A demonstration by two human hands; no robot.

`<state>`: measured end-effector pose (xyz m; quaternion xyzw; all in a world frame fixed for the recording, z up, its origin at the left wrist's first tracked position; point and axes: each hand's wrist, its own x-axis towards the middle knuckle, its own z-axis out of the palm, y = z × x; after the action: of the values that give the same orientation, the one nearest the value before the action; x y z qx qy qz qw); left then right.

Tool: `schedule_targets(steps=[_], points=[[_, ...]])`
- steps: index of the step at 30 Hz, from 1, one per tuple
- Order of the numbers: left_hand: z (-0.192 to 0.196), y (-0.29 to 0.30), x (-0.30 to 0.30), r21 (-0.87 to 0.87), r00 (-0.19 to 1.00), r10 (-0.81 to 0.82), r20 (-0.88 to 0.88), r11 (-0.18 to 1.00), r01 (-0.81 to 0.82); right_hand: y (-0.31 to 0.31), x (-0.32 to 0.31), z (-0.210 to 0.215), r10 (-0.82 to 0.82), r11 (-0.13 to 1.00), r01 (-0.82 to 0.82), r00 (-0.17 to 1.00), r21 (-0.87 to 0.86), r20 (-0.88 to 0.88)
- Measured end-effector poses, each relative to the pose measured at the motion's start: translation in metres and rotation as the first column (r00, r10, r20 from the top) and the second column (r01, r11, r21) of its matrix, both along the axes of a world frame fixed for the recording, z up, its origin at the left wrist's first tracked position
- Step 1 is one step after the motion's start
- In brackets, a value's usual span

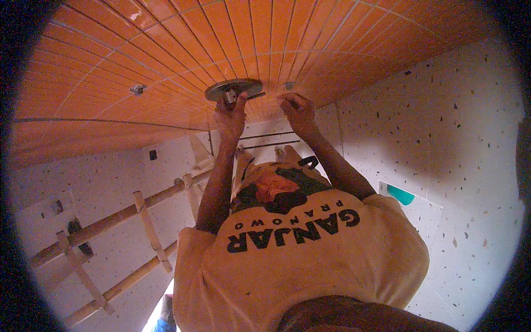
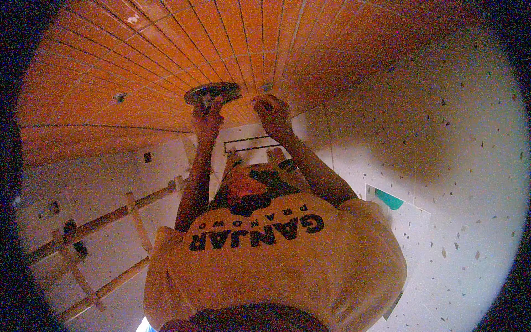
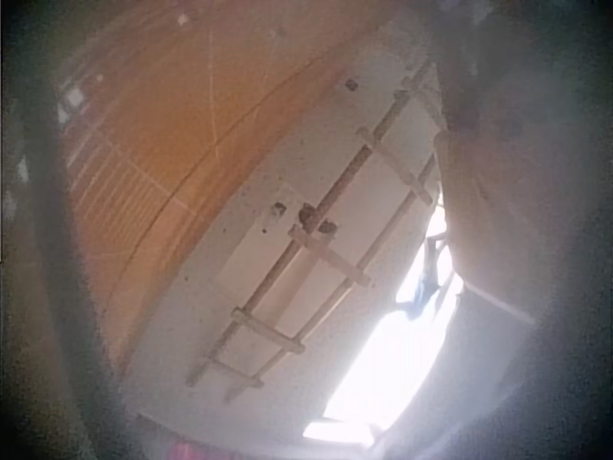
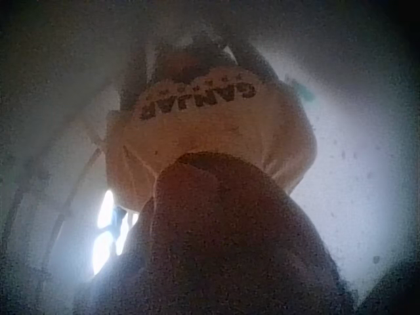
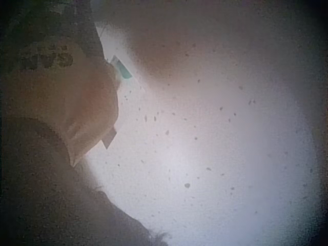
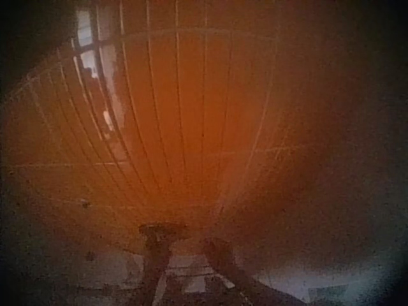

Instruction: The person installs a ceiling light fixture by hand, manipulating the bulb socket and securing it to the ceiling mount. They repeatedly adjust the internal components and tighten the fixture against the ceiling.

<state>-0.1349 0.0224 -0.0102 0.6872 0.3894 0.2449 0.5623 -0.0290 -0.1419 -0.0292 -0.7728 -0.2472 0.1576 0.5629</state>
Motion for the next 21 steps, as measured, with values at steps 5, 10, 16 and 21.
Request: schedule_targets(steps=[5, 10, 16, 21], points=[[-0.004, -0.001, 0.001, -0.040, 0.999, 0.035, 0.006, 0.999, -0.035, 0.001, -0.001, 0.008, 0.000, 0.999, -0.002, 0.999, -0.043, -0.046], [-0.008, 0.003, 0.002, -0.072, 0.999, 0.027, -0.024, 0.997, -0.029, 0.003, -0.002, 0.008, -0.010, 0.999, 0.010, 1.000, 0.039, 0.009], [-0.019, 0.006, 0.003, 0.002, 0.998, 0.004, -0.067, 1.000, -0.004, 0.004, 0.000, 0.002, 0.005, 1.000, -0.005, 1.000, -0.019, -0.019], [-0.024, 0.008, 0.005, 0.059, 0.997, -0.019, -0.071, 0.998, 0.023, 0.005, -0.001, 0.002, 0.009, 1.000, -0.010, 0.998, -0.017, -0.063]])
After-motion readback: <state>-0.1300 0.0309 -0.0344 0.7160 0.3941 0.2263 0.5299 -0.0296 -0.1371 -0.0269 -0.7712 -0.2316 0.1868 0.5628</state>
